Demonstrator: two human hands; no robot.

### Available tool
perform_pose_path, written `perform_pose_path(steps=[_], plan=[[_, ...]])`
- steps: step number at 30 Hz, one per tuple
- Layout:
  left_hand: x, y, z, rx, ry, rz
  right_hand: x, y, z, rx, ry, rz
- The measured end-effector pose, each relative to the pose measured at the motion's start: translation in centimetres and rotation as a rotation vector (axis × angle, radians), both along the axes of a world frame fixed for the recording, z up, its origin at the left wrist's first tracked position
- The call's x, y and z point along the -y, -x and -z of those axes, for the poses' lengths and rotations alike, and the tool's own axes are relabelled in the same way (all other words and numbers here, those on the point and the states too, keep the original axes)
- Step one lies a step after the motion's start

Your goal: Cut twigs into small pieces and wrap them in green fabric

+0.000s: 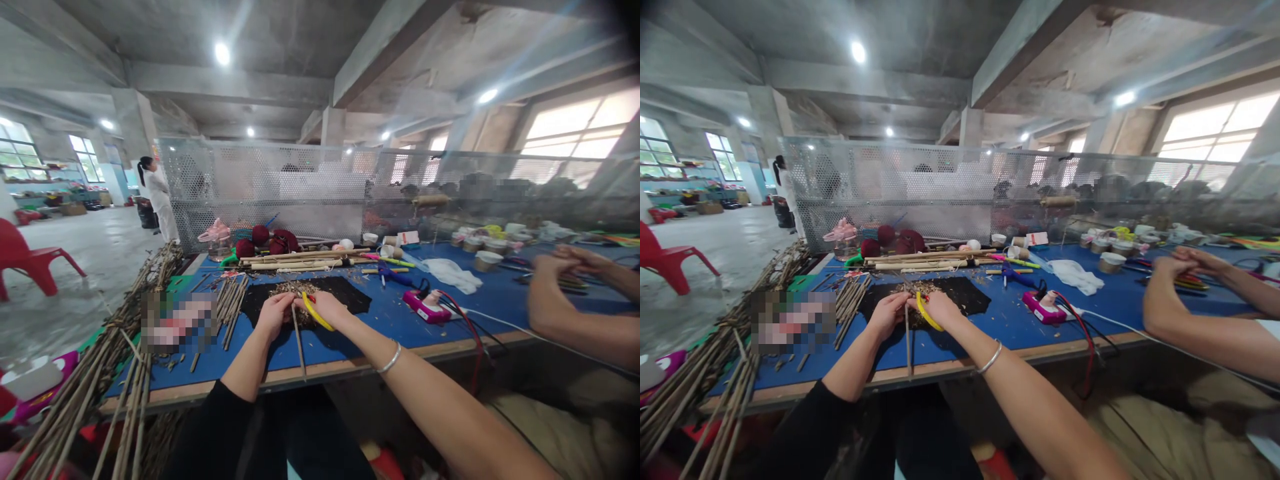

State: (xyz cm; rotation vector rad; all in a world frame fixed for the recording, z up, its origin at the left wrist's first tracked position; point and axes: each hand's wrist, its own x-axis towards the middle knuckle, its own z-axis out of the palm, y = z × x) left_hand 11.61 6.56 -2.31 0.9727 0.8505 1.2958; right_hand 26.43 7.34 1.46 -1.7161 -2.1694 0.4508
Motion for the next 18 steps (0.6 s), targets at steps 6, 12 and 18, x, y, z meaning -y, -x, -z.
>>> perform_pose_path(steps=[6,12,18], plan=[[-0.1,0.0,0.0,0.014,0.001,-0.007,0.3,-0.6,-0.1,0.022,-0.017,0.024],[-0.2,0.0,0.3,0.061,-0.011,0.058,1.4,-0.6,-0.5,-0.031,-0.018,0.015],[0.1,-0.2,0.0,0.115,-0.051,0.179,1.5,-0.2,-0.3,-0.036,-0.037,0.039]])
